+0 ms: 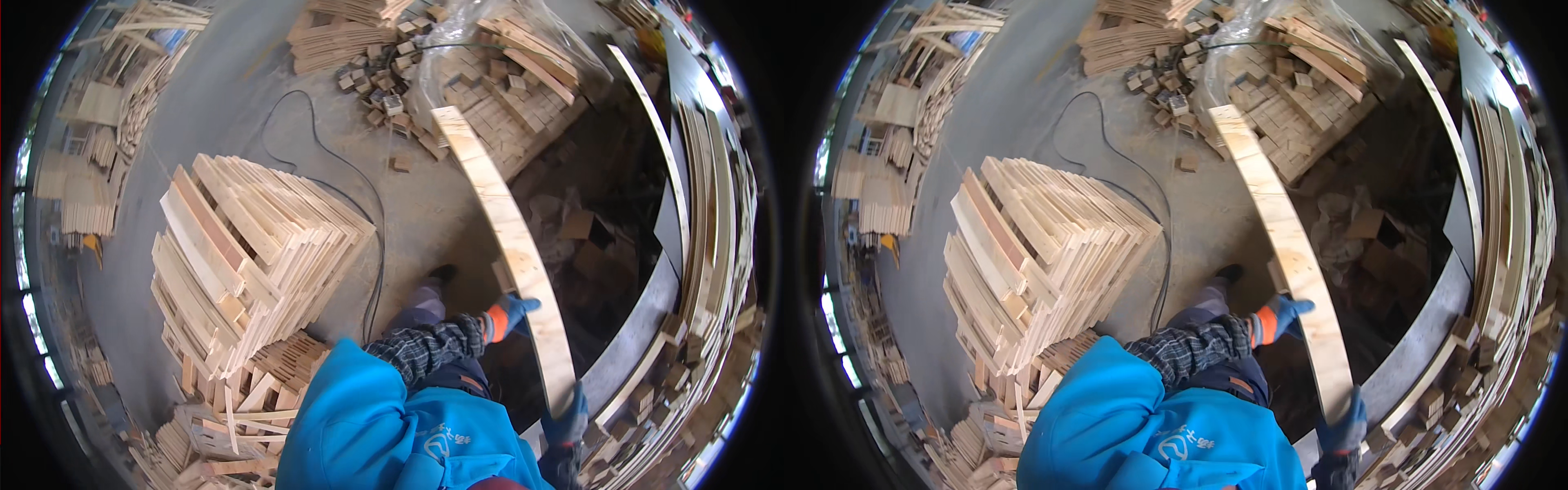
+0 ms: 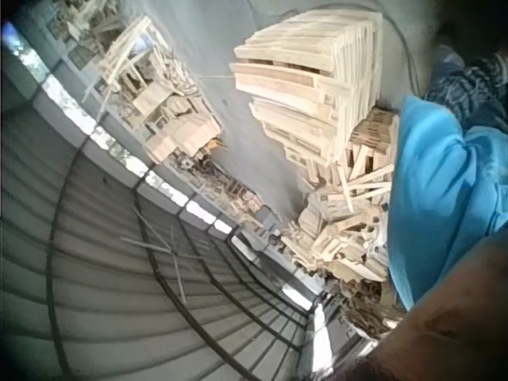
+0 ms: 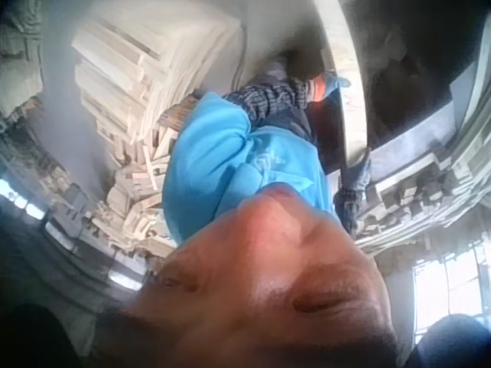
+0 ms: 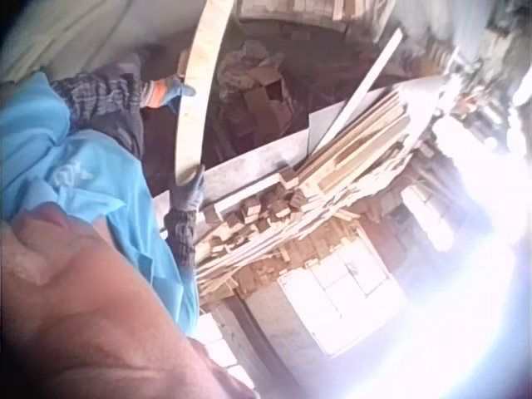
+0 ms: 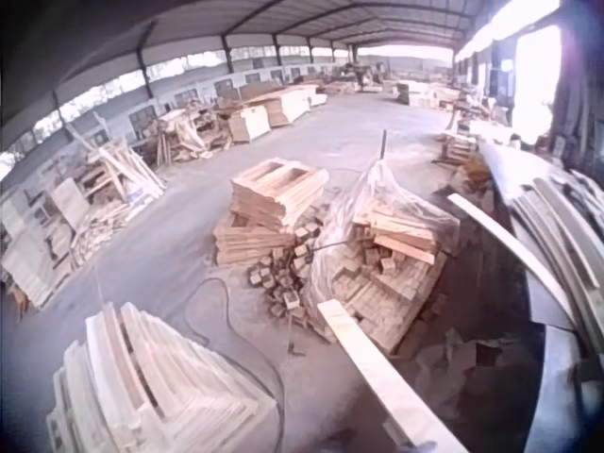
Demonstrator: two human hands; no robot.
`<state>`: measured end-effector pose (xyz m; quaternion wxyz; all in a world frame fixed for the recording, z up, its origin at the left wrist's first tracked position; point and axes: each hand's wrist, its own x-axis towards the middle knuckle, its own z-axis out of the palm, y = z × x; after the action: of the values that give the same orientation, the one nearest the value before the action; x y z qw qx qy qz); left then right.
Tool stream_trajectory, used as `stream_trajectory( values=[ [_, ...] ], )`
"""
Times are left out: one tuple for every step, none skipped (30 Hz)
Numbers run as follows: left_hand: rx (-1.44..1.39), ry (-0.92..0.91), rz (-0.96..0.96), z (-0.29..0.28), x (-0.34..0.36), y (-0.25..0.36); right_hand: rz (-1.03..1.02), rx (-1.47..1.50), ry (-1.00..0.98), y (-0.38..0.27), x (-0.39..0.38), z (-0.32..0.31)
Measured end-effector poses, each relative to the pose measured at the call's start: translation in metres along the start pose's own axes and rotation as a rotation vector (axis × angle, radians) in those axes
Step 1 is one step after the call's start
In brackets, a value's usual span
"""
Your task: Using a pneumatic nail gun to attach small wood blocks to long wooden boards at a workshop station.
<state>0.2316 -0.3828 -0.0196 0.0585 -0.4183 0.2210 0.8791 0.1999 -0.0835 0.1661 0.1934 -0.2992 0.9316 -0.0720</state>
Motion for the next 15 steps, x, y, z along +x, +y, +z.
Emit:
stream_trajectory(
  values=[
    [0.043,0.1,0.03,-0.034,0.018,0.024,-0.092,0.041,-0.081,-0.017,0.043,0.019],
    [0.095,0.198,0.147,-0.069,0.032,0.046,-0.182,0.057,-0.026,-0.037,0.084,0.037],
    [-0.044,0.197,0.137,-0.106,0.043,0.072,-0.28,0.092,-0.1,-0.062,0.122,0.054],
    [-0.164,0.237,0.203,-0.14,0.051,0.099,-0.255,0.1,-0.1,-0.092,0.159,0.071],
    [0.082,0.353,0.498,-0.18,0.052,0.131,-0.286,0.148,-0.188,-0.13,0.194,0.088],
    [0.18,0.454,0.52,-0.218,0.055,0.173,-0.318,0.177,-0.219,-0.172,0.226,0.1],
    [-0.057,0.41,0.543,-0.256,0.048,0.211,-0.373,0.214,-0.263,-0.22,0.255,0.109],
    [-0.291,0.469,0.637,-0.288,0.036,0.245,-0.398,0.286,-0.302,-0.273,0.282,0.119],
    [-0.155,0.639,0.738,-0.325,0.02,0.289,-0.413,0.315,-0.245,-0.333,0.302,0.132],
    [-0.235,0.801,0.9,-0.344,0.005,0.304,-0.576,0.52,-0.346,-0.38,0.324,0.133],
    [-0.335,1.075,1.085,-0.36,-0.008,0.318,-0.568,0.549,-0.254,-0.427,0.33,0.14],
    [-0.172,1.136,1.123,-0.374,-0.023,0.319,-0.598,0.576,-0.167,-0.466,0.333,0.146],
    [0.015,1.294,1.265,-0.383,-0.033,0.313,-0.637,0.627,-0.176,-0.49,0.333,0.15],
    [0.128,1.29,1.36,-0.38,-0.031,0.292,-0.733,0.648,-0.103,-0.497,0.329,0.152],
    [0.137,1.174,1.282,-0.38,-0.032,0.267,-0.838,0.657,-0.141,-0.497,0.323,0.156]
  ],
)
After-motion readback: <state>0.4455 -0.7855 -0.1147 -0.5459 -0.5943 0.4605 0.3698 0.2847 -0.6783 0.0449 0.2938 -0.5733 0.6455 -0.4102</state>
